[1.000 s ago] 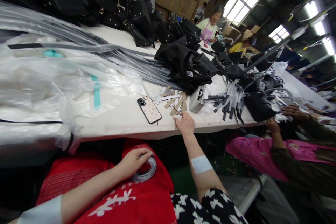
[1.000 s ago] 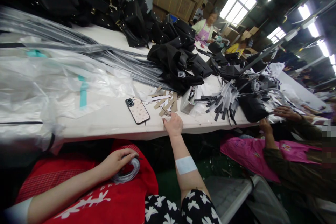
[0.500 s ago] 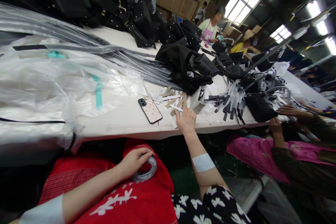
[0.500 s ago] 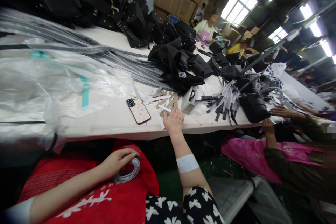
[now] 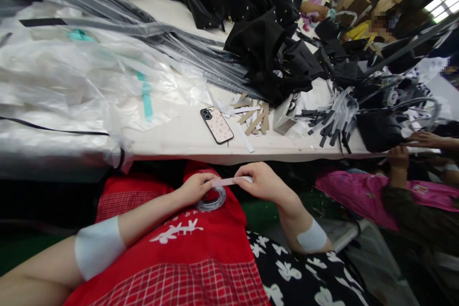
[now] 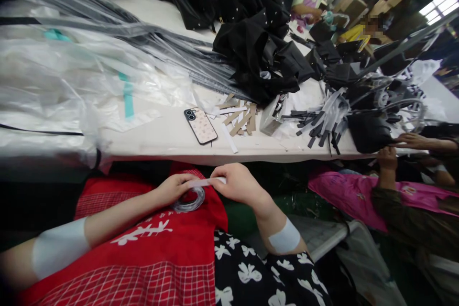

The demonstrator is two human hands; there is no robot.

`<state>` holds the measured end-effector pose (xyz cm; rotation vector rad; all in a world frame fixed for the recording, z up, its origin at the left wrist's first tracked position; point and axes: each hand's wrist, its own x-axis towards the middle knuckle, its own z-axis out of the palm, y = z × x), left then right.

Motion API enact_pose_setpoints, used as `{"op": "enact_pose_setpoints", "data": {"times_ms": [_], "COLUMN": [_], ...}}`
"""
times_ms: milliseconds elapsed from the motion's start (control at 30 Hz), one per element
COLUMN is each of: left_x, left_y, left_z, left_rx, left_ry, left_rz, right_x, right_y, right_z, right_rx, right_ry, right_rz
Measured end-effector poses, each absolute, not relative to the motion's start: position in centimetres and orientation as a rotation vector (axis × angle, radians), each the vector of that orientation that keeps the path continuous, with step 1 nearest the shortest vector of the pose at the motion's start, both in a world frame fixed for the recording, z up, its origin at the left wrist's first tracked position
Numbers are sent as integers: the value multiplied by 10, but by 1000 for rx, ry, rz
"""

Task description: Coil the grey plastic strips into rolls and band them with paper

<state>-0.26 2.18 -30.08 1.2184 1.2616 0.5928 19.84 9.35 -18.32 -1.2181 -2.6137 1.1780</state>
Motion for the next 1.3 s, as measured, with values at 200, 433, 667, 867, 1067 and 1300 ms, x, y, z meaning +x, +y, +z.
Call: {"op": "enact_pose_setpoints", "data": {"times_ms": [200, 433, 667, 867, 1067, 1300], "left_x": [-3, -2, -4, -6, -6, -2], "left_y": [20, 18, 18, 19, 15, 10], "left_z": [-298, -300, -301, -288, -278, -274], "left_rx": [1177, 1185, 1161, 1278, 1403, 1474], "left_ry": [1254, 1240, 1205, 1133, 1033, 1132], "left_rz": [591, 632, 657, 652, 662, 723], "right_x": [176, 141, 150, 181, 184, 186], "right_y": [68, 48, 53, 65, 69, 64], "right_z": [-185, -206, -220, -218, -251, -291], "right_rx": [-1430, -1358, -1401, -1334, -1406, -1596], "right_ry": [-2954, -3141, -3038, -2504, -1977, -1752], "right_rz": [716, 535, 636, 1269, 1610, 1963]}}
